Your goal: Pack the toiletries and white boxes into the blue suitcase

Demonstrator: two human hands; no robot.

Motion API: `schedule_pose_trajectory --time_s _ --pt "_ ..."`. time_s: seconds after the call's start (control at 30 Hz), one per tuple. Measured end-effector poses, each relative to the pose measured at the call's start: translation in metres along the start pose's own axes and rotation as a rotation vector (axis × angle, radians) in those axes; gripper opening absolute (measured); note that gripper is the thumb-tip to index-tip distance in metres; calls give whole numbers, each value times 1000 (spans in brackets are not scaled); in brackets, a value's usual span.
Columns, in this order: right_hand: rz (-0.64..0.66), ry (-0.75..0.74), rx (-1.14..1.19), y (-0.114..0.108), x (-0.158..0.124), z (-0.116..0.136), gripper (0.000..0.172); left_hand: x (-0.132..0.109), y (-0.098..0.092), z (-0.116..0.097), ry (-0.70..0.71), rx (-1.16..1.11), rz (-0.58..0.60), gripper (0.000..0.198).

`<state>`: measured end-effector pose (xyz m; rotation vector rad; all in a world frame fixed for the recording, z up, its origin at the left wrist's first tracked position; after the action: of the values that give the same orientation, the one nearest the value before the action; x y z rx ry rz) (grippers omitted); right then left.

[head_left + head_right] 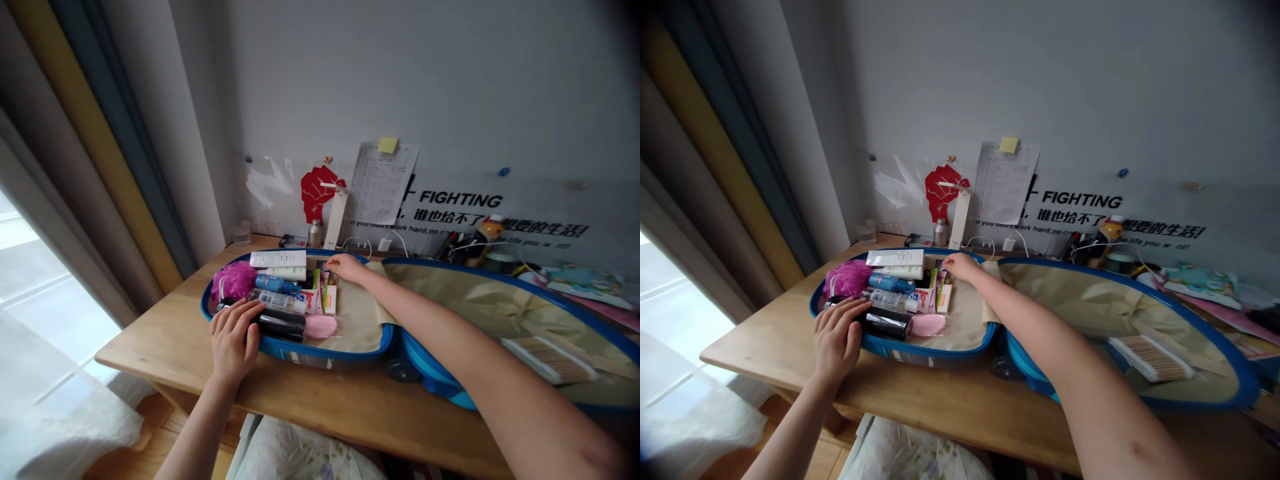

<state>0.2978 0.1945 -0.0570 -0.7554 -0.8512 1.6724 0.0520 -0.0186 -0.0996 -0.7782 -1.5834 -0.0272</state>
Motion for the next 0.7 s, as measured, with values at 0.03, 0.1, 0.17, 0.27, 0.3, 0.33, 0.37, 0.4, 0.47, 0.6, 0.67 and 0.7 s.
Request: schedule_pose_trajectory --time_s 0.03,0.1,0.17,0.27,0.3,0.33,0.37,0.4,0.47,0.6,0.67,0.7 --pt "-10 -28 4 -2 -1 4 28 0 0 0 -4 -1 0 32" --pt "-40 -73 22 -12 -3 12 26 0 0 1 -7 -4 2 33" --pt "-92 -109 58 -33 -5 20 25 0 0 1 -5 -6 3 32" --pt "-210 -154 127 -81 -12 27 25 0 0 1 2 -3 8 32" --pt "-248 -164 144 -100 -16 26 26 -1 0 1 4 -3 10 32" --pt "-281 -170 155 -119 -22 24 27 -1 0 2 6 -4 9 32" --pt "-305 -171 163 -137 -30 19 27 -2 1 2 8 -5 8 32" --pt "-315 -165 163 -153 -38 12 26 -2 1 2 9 -5 8 32" --pt "-275 -118 108 -177 -57 -9 25 -2 1 3 12 -5 5 32" --pt "-16 127 -199 -193 -101 -80 26 -2 0 3 26 -2 -3 32" --pt "40 241 -288 -192 -126 -121 19 -1 0 2 26 -2 -5 32" --pt "48 296 -330 -191 -138 -141 13 -1 0 1 23 -2 -4 32"
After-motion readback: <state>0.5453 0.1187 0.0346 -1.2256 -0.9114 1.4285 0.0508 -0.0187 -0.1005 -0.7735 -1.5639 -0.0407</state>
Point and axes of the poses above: each hand's wrist, its own x-axis towards the middle knuckle, its own y-axis out of the palm, z = x × y, the point moved 4 cm from there along x, towards the middle knuckle, and after that the axes turned 2 degrees about -x, right-handed, at the moved point
